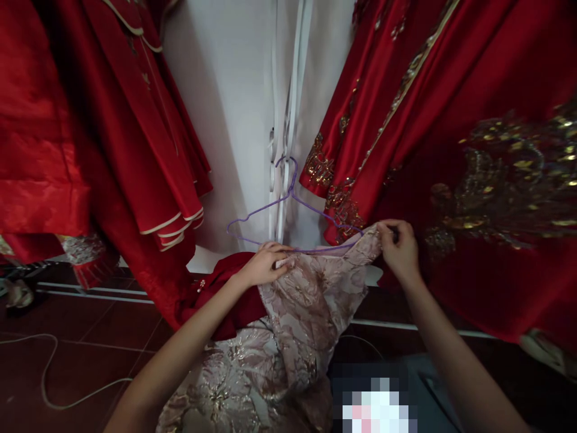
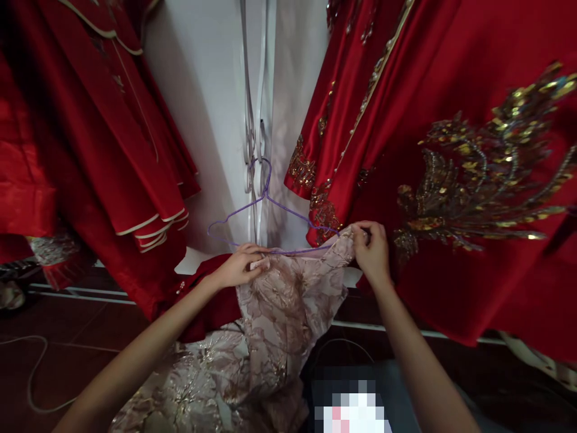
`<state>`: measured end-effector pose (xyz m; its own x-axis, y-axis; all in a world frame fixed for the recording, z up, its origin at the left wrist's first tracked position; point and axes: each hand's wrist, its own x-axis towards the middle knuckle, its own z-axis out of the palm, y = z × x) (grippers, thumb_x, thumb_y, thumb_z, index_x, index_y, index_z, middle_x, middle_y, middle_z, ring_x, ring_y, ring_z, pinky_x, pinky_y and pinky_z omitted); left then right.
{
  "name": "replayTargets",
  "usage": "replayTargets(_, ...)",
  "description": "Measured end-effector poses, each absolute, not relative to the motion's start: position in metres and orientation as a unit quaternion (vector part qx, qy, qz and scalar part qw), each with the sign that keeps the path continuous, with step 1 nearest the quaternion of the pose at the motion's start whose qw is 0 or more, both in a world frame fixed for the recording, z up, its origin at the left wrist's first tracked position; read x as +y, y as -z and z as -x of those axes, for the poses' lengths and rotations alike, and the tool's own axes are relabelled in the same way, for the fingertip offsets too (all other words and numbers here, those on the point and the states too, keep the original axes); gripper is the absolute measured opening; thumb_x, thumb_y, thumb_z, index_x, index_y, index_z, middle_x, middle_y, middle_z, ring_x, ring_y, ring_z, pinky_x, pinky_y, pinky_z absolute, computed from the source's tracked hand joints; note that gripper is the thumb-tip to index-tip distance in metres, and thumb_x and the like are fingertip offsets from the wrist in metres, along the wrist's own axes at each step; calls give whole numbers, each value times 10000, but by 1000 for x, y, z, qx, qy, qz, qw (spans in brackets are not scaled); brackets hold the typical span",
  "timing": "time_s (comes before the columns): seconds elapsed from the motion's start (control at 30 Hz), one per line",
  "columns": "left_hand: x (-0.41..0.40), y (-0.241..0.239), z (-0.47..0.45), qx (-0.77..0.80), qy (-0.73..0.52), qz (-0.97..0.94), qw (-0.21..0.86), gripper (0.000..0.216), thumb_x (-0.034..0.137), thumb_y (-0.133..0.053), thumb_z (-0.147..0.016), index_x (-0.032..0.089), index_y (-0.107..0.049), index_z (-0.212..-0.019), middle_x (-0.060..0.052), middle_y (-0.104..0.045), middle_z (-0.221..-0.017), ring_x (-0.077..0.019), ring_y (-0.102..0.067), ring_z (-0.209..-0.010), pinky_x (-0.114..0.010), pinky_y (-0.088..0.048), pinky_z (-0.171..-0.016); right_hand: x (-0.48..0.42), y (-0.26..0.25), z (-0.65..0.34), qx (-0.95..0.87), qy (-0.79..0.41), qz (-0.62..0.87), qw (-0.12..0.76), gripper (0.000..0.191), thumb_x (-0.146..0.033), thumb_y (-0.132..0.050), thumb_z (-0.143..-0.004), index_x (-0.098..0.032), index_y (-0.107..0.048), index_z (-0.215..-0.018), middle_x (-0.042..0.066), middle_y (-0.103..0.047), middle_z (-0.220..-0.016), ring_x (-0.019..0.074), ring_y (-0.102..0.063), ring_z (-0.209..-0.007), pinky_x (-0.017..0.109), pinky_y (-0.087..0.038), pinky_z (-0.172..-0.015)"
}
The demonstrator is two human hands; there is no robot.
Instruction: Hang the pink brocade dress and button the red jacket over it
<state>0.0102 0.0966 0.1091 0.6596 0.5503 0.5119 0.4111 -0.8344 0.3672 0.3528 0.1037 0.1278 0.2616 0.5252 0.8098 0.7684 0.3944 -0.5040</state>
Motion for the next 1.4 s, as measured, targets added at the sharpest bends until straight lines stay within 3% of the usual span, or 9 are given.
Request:
replayTargets(0.13, 89, -105, -23, 271, -348, -882, 165, 194, 307, -492, -850, 221, -652, -918, -59, -611, -1189, -207, -532, -1094, -379, -361, -969, 99, -146, -309, -616, 140, 522, 573, 269, -422, -445, -859, -205, -601, -884, 91, -576, -906, 237, -544, -869, 380, -431, -789)
replayTargets(0.33, 89, -94, -24, 283, -431, -832, 206, 236, 331, -439, -877, 192, -629, -875, -58, -660, -1026, -182, -568, -996, -359, -346, -983, 92, -147, -277, -655, 94, 530, 531, 256, -433, -413, -877, -252, -584, -934, 46, -648, -847, 225, -592, -808, 370, -424, -797)
replayTargets(0.53, 120, -76, 49, 499, -564, -636, 168, 360, 481, -435, -846, 168, -605, -790, -40, -635, -791, -173, -566, -822, -269, -442, -758, 99, -152, -290, -652, 75, 534, 532, 274, -471, -450, -843, -237, -585, -889, 33, -660, -800, 184, -593, -675, 292, -444, -681)
replayTargets(0.77, 139, -49, 94, 508, -584, -594, 220, 433, 540, -491, -780, 138, -628, -868, -64, -664, -853, -160, -582, -789, -246, -457, -707, 103, -159, -292, -659, 53, 525, 535, 265, -469, -475, -827, -235, -588, -880, 35, -654, -776, 183, -588, -668, 280, -445, -644)
replayTargets(0.97, 142, -42, 92, 529, -584, -575, 222, 479, 581, -482, -757, 132, -633, -827, -75, -667, -823, -166, -585, -748, -249, -459, -647, 102, -160, -295, -662, 49, 529, 528, 262, -475, -467, -830, -247, -583, -888, 27, -655, -776, 190, -595, -681, 289, -448, -649)
replayTargets(1.4, 155, -76, 84, 493, -597, -592, 221, 440, 530, -489, -784, 139, -642, -915, -77, -673, -893, -167, -592, -792, -261, -473, -697, 106, -158, -298, -675, 25, 520, 523, 245, -464, -475, -823, -245, -574, -873, 19, -640, -764, 184, -584, -679, 291, -447, -662)
